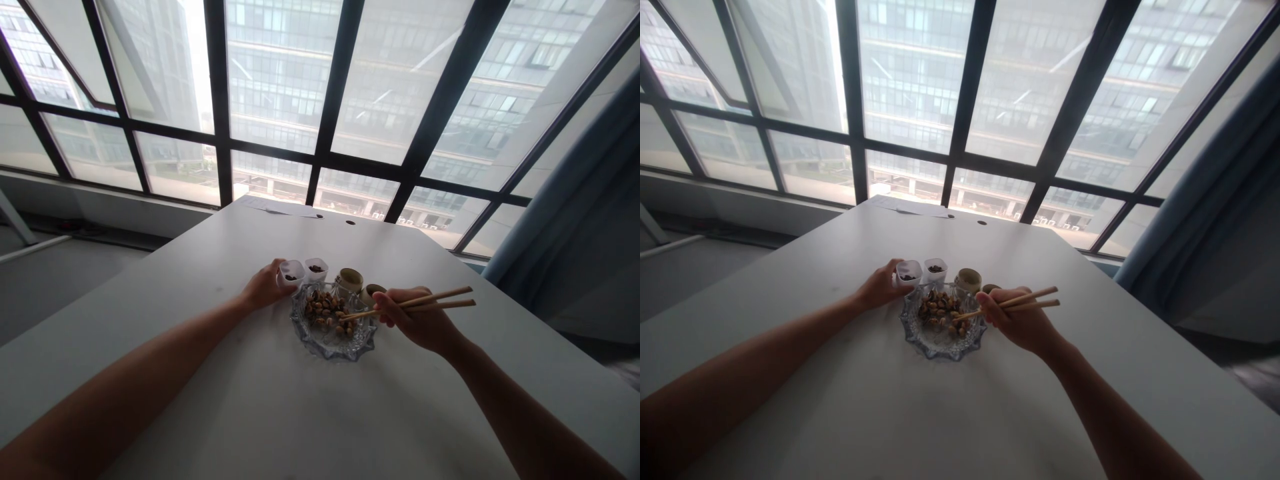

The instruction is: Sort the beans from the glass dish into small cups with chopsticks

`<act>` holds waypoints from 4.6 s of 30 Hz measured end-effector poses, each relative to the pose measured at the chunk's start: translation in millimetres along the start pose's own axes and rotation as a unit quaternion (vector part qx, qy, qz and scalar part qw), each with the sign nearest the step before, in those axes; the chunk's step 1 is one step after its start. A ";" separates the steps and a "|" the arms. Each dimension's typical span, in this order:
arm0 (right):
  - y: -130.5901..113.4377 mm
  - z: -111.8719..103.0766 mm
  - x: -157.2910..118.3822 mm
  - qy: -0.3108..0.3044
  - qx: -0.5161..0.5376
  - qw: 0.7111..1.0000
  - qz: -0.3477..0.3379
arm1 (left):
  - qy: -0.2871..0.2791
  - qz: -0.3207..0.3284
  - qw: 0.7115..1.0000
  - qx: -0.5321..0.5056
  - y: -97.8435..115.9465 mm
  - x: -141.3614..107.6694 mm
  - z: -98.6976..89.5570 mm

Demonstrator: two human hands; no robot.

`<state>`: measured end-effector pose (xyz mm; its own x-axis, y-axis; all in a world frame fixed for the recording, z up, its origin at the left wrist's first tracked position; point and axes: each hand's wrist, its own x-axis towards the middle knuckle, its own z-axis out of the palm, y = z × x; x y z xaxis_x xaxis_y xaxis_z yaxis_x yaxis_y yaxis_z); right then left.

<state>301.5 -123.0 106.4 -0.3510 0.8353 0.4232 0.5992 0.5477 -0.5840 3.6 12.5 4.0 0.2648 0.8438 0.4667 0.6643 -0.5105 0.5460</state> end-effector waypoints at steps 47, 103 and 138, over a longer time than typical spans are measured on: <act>53.8 -9.5 13.7 0.270 0.316 0.867 0.275 | -0.011 -0.001 1.000 -0.005 -6.1 1.3 3.4; -3.5 -4.4 35.0 0.031 0.070 0.989 0.126 | 0.037 0.076 0.996 0.006 -4.3 0.3 6.5; 12.2 24.4 3.5 0.059 0.072 0.994 0.053 | 0.026 0.056 0.998 0.011 -4.0 -0.8 4.2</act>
<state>290.0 -112.2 83.9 -0.1996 0.8815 0.4280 0.5157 0.4659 -0.7190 3.7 14.5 -1.5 0.3016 0.7713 0.5605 0.6482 -0.5970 0.4727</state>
